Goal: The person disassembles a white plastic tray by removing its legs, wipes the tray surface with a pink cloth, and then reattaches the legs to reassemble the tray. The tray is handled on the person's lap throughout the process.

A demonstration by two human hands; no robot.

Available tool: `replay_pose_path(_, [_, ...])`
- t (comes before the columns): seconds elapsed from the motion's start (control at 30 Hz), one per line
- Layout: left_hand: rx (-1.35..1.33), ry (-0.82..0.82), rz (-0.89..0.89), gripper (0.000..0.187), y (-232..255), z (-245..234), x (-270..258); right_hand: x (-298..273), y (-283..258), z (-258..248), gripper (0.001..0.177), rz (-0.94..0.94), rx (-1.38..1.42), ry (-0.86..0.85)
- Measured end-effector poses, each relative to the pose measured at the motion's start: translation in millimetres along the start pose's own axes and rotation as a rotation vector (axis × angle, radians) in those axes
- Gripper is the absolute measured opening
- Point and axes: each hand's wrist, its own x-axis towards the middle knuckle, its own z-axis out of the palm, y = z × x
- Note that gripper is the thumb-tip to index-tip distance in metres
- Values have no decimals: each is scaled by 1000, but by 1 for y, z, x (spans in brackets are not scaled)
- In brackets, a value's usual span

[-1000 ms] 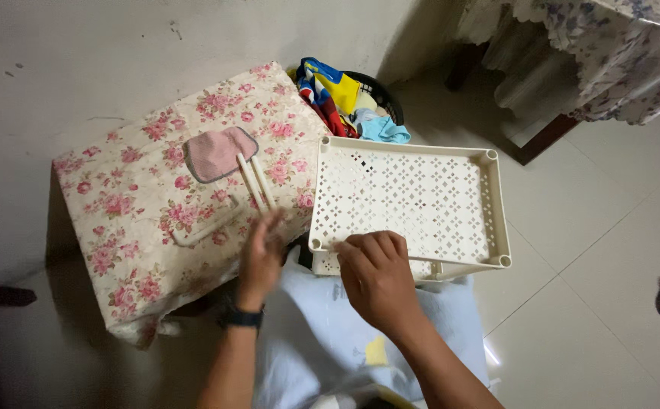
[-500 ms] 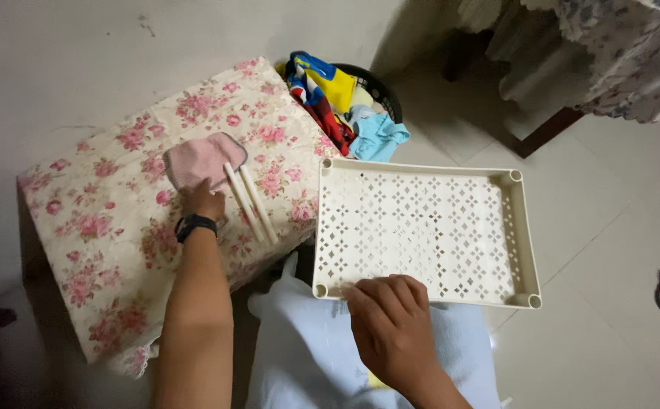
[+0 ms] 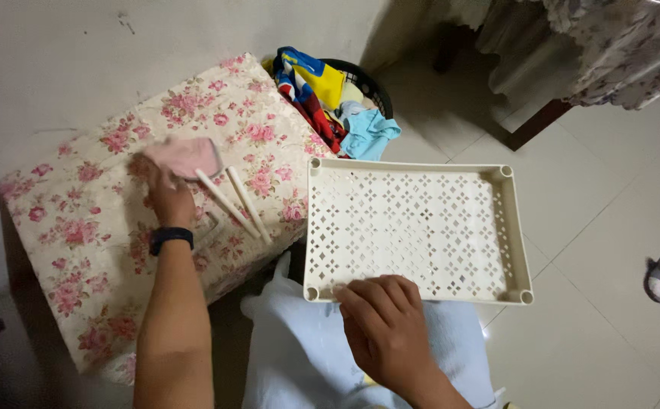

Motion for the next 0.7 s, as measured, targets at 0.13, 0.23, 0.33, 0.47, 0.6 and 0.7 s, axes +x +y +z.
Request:
replay_pose_path(0.13, [-171, 163, 303, 65, 70, -49, 1, -2, -2, -6, 31, 24, 45, -28])
replay_pose_path(0.23, [-366, 185, 442, 66, 125, -86, -11, -2, -3, -6, 30, 62, 65, -42])
replay_pose_path(0.33, [-430, 174, 468, 65, 171, -119, -41, -5, -3, -8, 27, 35, 84, 1])
replay_pose_path(0.47, [-573, 89, 686, 53, 222, -138, -125, -5, -4, -17, 34, 191, 262, 14])
replay_pose_path(0.6, [-627, -204, 1096, 53, 267, -127, -234, -2, 2, -19, 57, 305, 900, 73])
replay_pose_path(0.7, [-697, -599, 962, 42, 289, -121, -287, -1, 16, -14, 61, 368, 1016, 169])
